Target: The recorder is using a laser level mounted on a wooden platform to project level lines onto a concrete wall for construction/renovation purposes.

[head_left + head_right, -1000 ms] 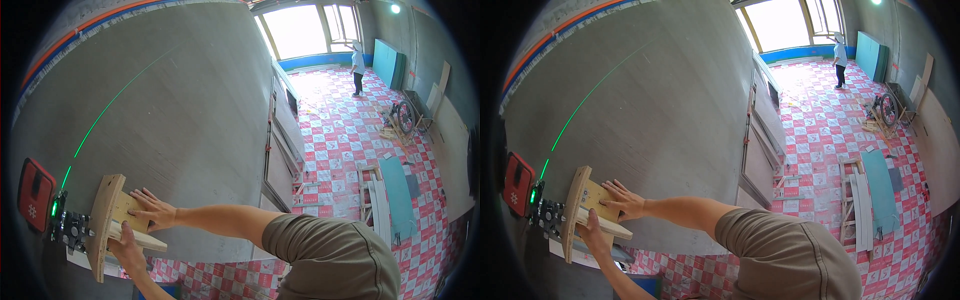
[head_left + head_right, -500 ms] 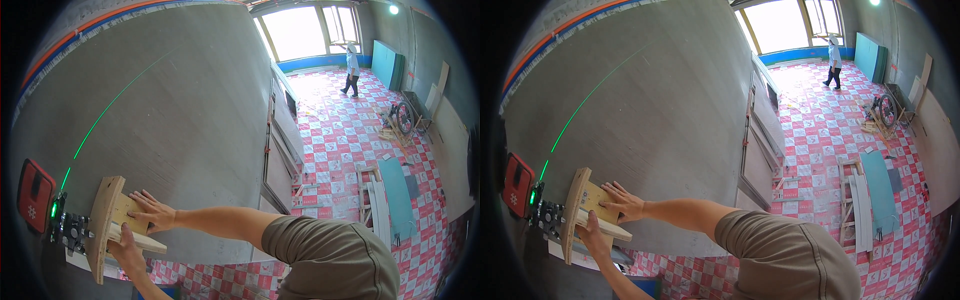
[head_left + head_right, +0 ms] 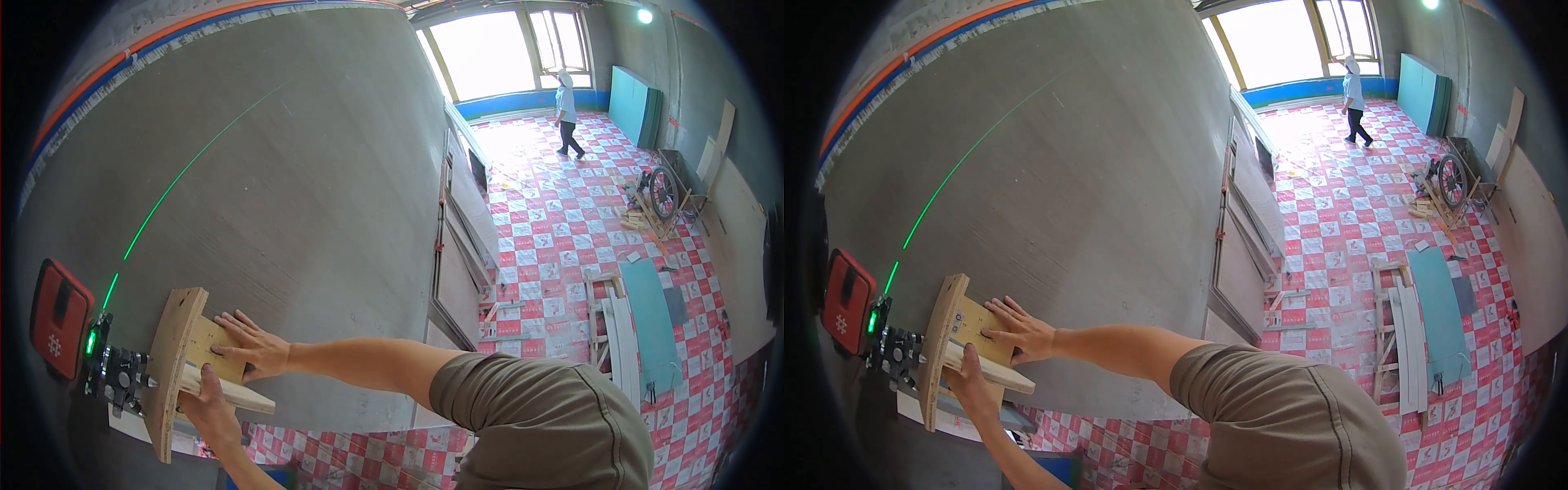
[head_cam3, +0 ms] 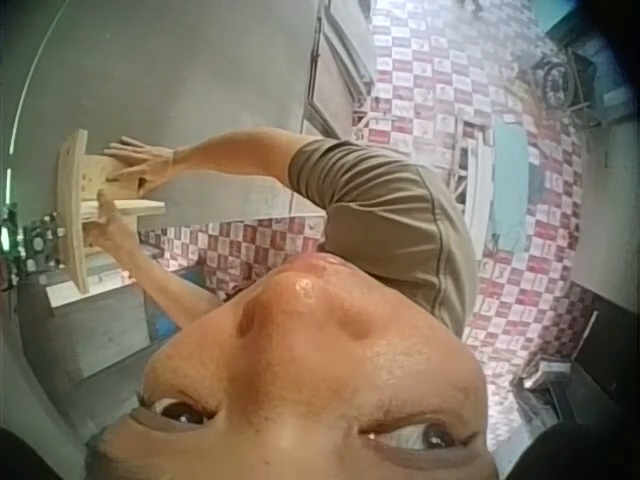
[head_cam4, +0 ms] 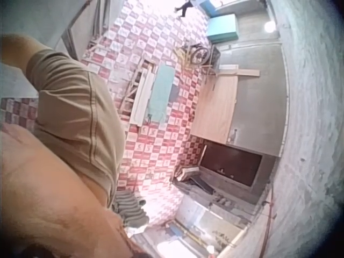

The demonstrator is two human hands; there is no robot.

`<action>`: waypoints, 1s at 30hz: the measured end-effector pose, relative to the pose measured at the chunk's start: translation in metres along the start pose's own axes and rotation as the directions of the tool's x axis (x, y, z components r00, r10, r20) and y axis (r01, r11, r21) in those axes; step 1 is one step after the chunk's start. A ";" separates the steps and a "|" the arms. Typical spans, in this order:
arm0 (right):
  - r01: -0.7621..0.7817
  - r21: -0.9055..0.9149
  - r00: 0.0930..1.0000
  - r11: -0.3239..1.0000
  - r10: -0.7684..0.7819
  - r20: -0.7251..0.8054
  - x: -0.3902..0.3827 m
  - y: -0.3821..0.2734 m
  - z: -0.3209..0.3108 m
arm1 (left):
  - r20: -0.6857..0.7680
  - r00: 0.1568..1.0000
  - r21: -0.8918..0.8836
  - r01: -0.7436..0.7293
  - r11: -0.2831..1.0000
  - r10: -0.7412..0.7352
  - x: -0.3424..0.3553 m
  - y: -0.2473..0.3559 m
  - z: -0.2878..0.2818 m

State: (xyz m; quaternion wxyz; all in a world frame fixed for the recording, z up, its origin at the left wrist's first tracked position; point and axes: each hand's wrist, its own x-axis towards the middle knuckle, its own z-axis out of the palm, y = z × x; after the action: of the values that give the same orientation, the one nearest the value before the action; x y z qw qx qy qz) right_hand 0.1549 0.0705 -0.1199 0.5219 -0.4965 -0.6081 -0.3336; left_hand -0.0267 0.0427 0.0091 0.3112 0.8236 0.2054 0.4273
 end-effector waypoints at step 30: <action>-0.002 0.009 1.000 1.000 0.002 0.004 0.000 0.001 0.001 | -0.008 1.000 -0.012 -0.017 1.000 0.017 -0.001 0.001 0.000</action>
State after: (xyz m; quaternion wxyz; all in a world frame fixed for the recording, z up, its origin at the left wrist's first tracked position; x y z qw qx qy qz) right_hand 0.1553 0.0714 -0.1197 0.5233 -0.4953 -0.6101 -0.3296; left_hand -0.0266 0.0414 0.0092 0.3118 0.8218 0.1968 0.4344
